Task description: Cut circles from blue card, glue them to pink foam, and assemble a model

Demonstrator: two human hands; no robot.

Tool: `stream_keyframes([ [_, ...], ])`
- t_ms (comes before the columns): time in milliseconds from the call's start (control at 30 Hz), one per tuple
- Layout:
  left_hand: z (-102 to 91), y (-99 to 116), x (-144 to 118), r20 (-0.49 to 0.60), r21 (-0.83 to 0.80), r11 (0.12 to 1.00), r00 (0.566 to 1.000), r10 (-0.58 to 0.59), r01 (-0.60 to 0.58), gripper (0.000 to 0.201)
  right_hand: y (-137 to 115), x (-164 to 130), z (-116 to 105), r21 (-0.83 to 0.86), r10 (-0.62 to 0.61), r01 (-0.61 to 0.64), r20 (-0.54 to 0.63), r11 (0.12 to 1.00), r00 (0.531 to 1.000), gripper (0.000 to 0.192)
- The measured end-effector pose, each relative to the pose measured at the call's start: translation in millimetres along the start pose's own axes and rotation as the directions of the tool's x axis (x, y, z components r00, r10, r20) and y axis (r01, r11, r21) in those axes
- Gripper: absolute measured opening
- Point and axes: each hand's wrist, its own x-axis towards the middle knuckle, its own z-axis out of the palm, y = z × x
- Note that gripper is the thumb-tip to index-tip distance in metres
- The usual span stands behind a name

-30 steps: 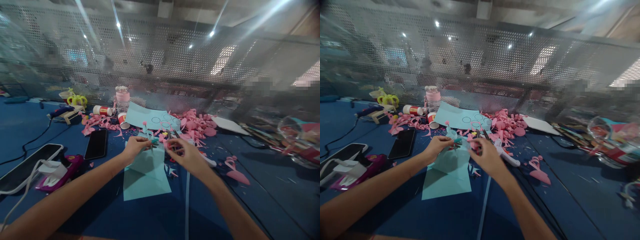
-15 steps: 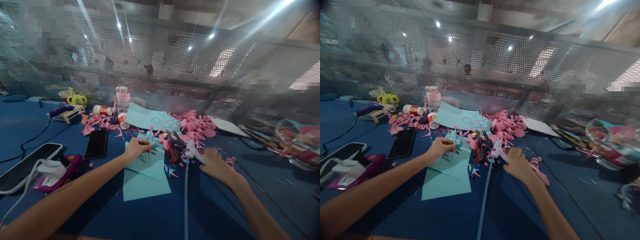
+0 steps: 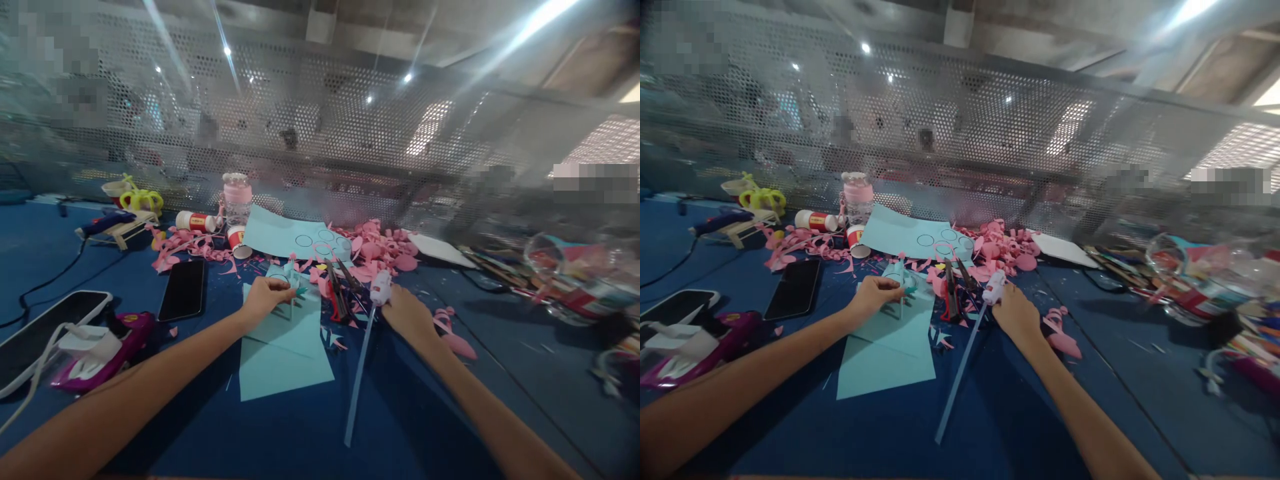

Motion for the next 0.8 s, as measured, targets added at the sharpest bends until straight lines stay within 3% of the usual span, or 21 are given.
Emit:
stream_keyframes([
  [67,0.0,0,0,0.003,-0.014,1.000,1.000,-0.009,0.009,0.033,6,-3,-11,0.040,-0.026,0.031,-0.117,0.999,0.993,0.027],
  [133,0.6,1,0,-0.013,-0.033,0.999,1.000,-0.023,0.022,0.034,7,-6,-24,0.148,-0.122,0.166,-0.269,0.975,0.956,0.022],
  [200,1.6,3,-1,-0.023,-0.048,0.998,0.999,-0.028,0.027,0.034,1,-7,-35,0.327,-0.191,0.321,-0.372,0.889,0.908,0.016],
  [267,2.6,4,-2,-0.014,-0.052,0.998,1.000,-0.022,0.021,0.033,-13,-9,-41,0.593,-0.206,0.388,-0.352,0.706,0.913,0.019],
  [333,3.3,5,-3,-0.013,-0.060,0.998,1.000,-0.019,0.019,0.033,-32,-12,-39,0.863,-0.229,0.299,-0.220,0.408,0.948,0.031],
  [367,3.5,5,-4,-0.020,-0.067,0.998,1.000,-0.019,0.018,0.033,-41,-14,-37,0.933,-0.283,0.228,-0.147,0.279,0.948,0.036],
  [433,3.5,4,-4,-0.039,-0.074,0.997,0.999,-0.015,0.012,0.032,-55,-18,-29,0.980,-0.358,0.148,-0.090,0.137,0.929,0.039],
  [567,2.8,1,-3,-0.033,-0.028,0.999,0.999,0.022,-0.023,0.029,-66,-25,-17,0.981,-0.428,0.141,-0.071,0.134,0.901,0.032],
  [800,2.5,5,-4,-0.032,0.000,1.000,0.999,0.022,-0.022,0.020,-71,-28,-8,0.967,-0.379,0.167,-0.083,0.193,0.922,0.027],
])
